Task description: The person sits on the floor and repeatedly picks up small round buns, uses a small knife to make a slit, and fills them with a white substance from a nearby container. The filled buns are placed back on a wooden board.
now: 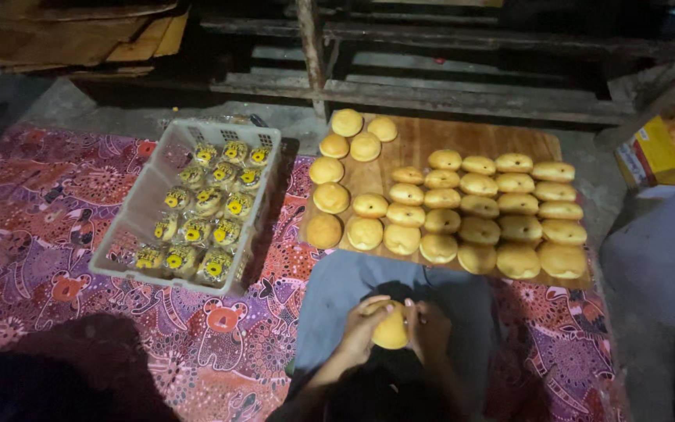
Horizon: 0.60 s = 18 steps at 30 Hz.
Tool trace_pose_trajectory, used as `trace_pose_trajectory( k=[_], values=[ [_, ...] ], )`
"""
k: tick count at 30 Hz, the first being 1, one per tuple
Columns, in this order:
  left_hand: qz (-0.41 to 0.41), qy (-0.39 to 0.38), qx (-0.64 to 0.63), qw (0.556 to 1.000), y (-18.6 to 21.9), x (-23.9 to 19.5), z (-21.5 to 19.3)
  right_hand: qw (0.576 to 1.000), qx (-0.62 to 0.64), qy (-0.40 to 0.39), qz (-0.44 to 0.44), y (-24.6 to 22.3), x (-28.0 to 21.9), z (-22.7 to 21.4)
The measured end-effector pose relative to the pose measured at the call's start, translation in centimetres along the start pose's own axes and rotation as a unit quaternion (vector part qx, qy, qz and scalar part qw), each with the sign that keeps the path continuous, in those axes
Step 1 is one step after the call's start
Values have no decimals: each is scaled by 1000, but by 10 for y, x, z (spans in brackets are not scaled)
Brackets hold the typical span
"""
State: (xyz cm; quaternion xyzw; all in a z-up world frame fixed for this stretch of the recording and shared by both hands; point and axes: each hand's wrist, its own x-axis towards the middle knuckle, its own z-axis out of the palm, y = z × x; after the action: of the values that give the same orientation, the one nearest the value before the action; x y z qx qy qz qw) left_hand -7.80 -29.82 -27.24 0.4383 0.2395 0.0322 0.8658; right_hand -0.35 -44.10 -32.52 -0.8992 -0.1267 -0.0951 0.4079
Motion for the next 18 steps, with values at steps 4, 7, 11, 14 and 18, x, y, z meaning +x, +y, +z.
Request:
trace_pose_trajectory(
  k=[4, 7, 11, 14, 18],
  values=[
    [-69, 12, -25, 997, -9, 11, -18, 982, 167, -58, 65, -28, -5, -16],
    [-48, 34, -29, 998, -25, 16, -21, 986, 165, -7, -7, -35, -13, -19],
    [13, 65, -76, 995, -49, 25, -21, 984, -5, 107, -146, -25, -12, -6],
    [26, 98, -78, 992, -61, 28, -21, 981, -60, 129, -130, -15, -15, 5],
    [10, 102, -85, 991, -60, 32, -17, 979, -1, 155, -129, -3, -13, 17]
  ],
)
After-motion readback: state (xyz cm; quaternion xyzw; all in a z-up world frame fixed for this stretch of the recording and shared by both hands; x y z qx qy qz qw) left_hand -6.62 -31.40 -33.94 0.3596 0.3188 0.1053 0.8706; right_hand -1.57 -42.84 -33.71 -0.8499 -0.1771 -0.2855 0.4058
